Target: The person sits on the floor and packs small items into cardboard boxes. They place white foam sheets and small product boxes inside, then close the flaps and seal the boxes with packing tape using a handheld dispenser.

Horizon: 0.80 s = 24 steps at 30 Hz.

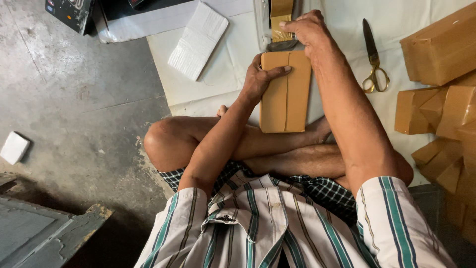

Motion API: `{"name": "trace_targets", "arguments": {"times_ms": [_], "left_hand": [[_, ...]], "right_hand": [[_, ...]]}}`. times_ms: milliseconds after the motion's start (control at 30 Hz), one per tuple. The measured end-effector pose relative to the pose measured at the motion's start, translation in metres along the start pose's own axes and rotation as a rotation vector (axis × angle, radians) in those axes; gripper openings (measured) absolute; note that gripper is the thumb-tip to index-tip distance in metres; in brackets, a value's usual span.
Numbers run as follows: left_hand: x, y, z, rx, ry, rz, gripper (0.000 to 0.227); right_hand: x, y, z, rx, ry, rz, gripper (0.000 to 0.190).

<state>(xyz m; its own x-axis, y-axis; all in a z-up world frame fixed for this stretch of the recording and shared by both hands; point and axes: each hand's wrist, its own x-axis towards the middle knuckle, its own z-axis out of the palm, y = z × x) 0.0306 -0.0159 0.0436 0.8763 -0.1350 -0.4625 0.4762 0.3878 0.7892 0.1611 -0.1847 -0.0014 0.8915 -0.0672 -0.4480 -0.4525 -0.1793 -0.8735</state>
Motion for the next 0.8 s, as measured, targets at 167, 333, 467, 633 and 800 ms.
{"name": "trace_targets", "arguments": {"times_ms": [167,333,467,633,800], "left_hand": [[0.002,-0.002,-0.003,0.021,0.068,-0.065,0.071],[0.006,-0.008,-0.003,0.033,0.065,-0.019,0.069],[0.015,-0.026,-0.008,0.147,0.112,-0.081,0.069],[0.035,-0.046,-0.015,0.214,0.158,0.042,0.069],[0.032,-0.050,-0.021,0.087,0.074,0.045,0.073]], "right_hand": [[-0.012,-0.006,-0.004,0.076,0.085,-0.073,0.035],[-0.052,-0.029,-0.025,0.059,-0.110,-0.220,0.042],[-0.126,-0.051,-0.023,0.032,-0.064,0.072,0.021],[-0.210,-0.056,0.001,0.192,-0.101,0.087,0.017],[-0.225,-0.041,-0.006,0.351,-0.150,0.043,0.020]]}}
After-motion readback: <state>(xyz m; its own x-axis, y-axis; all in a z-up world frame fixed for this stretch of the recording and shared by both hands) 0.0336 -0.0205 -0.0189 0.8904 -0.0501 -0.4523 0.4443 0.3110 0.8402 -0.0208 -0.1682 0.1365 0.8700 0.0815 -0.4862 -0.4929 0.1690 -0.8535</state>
